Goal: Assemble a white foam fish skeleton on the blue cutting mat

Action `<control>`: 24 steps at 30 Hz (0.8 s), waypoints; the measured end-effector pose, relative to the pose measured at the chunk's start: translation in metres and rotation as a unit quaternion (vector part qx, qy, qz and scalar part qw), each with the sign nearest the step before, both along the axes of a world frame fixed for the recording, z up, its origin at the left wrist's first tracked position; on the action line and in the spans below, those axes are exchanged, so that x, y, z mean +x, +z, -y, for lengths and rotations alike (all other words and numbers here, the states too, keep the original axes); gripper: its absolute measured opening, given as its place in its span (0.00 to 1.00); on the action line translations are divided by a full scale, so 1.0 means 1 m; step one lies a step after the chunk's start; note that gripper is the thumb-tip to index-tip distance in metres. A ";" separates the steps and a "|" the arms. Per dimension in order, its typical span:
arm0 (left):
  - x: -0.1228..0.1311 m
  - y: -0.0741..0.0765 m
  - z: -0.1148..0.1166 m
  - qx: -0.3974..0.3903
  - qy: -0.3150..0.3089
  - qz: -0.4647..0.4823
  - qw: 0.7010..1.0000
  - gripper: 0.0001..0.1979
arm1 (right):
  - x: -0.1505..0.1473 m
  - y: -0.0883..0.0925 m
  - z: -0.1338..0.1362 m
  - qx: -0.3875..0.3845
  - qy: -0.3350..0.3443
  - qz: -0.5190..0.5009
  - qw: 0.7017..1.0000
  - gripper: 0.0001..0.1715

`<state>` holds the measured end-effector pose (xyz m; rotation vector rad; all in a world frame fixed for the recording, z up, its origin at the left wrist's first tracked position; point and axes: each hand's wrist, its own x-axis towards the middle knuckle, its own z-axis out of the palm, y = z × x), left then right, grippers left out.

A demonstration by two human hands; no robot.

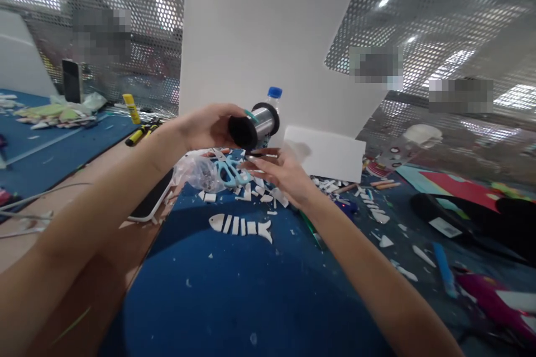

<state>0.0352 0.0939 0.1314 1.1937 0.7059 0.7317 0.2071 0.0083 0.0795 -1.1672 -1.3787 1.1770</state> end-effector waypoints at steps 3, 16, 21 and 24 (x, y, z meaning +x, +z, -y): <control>0.006 -0.005 0.001 -0.017 0.003 0.028 0.999 0.09 | 0.003 0.001 0.001 -0.044 0.047 -0.051 0.997 0.10; 0.027 -0.038 -0.003 -0.123 -0.075 -0.074 0.987 0.07 | 0.032 0.012 -0.010 -0.263 0.135 -0.108 0.949 0.29; 0.038 -0.086 0.016 -0.091 -0.018 -0.065 0.994 0.15 | 0.046 0.005 -0.015 -0.283 0.137 0.006 0.949 0.30; 0.036 -0.106 0.034 -0.047 0.003 -0.026 0.999 0.30 | 0.056 0.006 -0.014 -0.266 0.124 0.059 0.954 0.27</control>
